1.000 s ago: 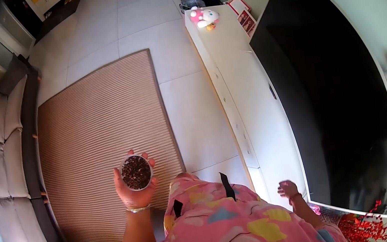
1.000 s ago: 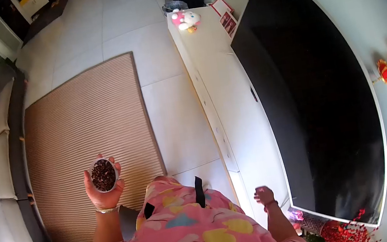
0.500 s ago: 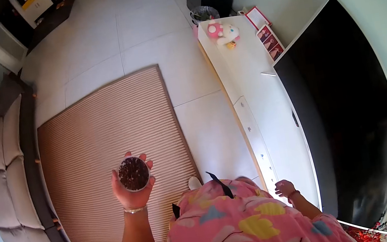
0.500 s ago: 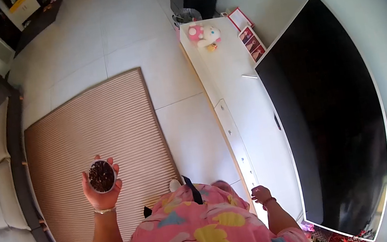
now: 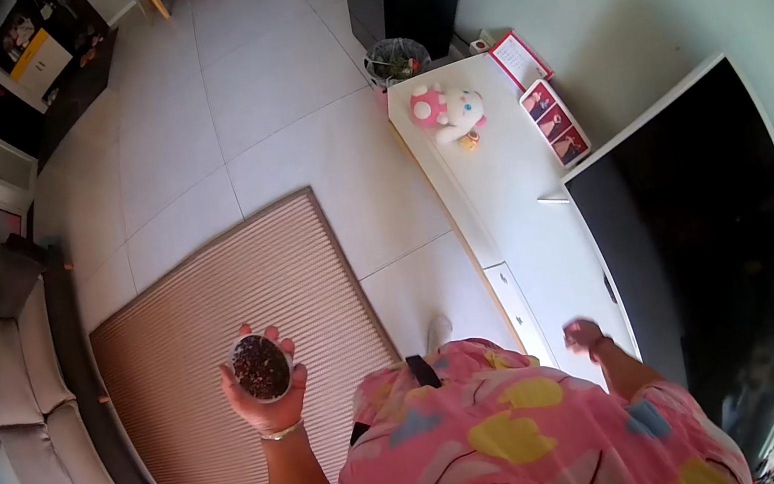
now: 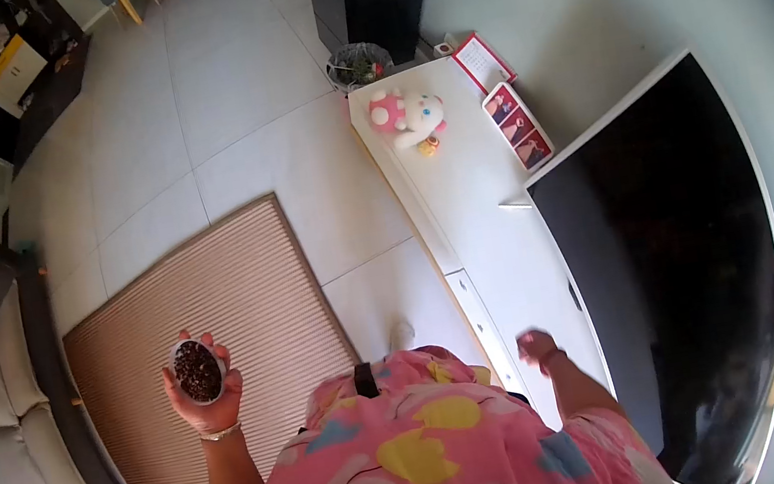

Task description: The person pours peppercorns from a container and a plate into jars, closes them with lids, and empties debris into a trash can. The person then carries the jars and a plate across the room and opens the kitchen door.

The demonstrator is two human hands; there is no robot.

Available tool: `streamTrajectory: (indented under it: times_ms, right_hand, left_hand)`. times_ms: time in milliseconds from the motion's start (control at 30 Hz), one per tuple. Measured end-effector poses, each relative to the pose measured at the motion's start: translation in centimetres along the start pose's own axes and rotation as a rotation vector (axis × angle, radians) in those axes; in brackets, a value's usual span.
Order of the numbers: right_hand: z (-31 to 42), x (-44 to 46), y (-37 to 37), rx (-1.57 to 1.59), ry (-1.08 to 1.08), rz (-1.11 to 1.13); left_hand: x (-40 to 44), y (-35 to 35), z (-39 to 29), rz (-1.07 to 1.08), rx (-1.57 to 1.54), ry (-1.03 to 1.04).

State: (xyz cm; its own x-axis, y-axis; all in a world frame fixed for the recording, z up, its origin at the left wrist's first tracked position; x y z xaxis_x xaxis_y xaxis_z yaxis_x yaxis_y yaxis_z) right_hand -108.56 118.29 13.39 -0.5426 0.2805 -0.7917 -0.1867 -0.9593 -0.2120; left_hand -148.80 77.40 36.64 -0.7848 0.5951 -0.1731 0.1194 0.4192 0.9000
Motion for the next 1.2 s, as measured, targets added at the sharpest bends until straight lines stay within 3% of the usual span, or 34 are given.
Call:
streamTrajectory:
  times_ms: [33,133,233,300,367,500,567,767,1033,1200]
  right_hand:
    - [1.1,4.3,-1.6,0.352,0.003,0.075]
    - [16.8,7.6,-1.9,0.221,-0.061,-0.224]
    - [28.3,10.6,-0.3,0.154,-0.101,-0.299]
    - [32.4,12.0,0.9,0.126,-0.221,-0.215]
    - [30.3,16.3,1.1,-0.053,-0.41,-0.113]
    - [33.6,16.0,3.6,0.363,0.047,-0.188]
    - [35.0,16.2,3.9,0.414,0.083,-0.239]
    - [38.9,20.5,-0.3,0.535,0.078,-0.317]
    - [44.2,22.9,-6.5,0.614,0.128,-0.42]
    - [44.9,23.3,-5.8,0.707,0.202,-0.506]
  left_hand:
    - [1.2,0.0,-0.5,-0.039,-0.005,0.031]
    - [5.4,-0.3,-2.2,-0.092,-0.003,0.061]
    - [10.7,-0.6,-4.7,-0.067,-0.002,0.064]
    - [14.9,-0.9,-6.3,-0.054,-0.017,0.041]
    - [20.2,-0.8,-8.1,0.024,-0.019,-0.052]
    - [32.0,0.2,-8.9,0.085,0.026,-0.308]
    - [37.9,0.8,-8.0,0.088,0.037,-0.403]
    - [53.4,2.2,-1.2,0.155,0.05,-0.572]
    - [68.1,0.5,8.5,0.052,0.024,-0.779]
    - [76.8,-1.8,13.8,-0.056,0.08,-0.897]
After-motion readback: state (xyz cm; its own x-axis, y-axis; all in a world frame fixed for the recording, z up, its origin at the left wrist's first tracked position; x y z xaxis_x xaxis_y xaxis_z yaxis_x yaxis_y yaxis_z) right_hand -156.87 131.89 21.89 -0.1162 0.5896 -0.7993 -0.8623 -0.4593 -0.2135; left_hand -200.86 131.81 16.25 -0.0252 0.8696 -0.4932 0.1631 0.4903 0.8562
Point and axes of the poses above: each hand's wrist, its own x-axis towards the middle knuckle, its own y-axis out of the palm, z = x × y, the point moved 2 cm from there along x, towards the middle knuckle, and after that the axes turned 3 degrees about -y, right-handed, at the moved point
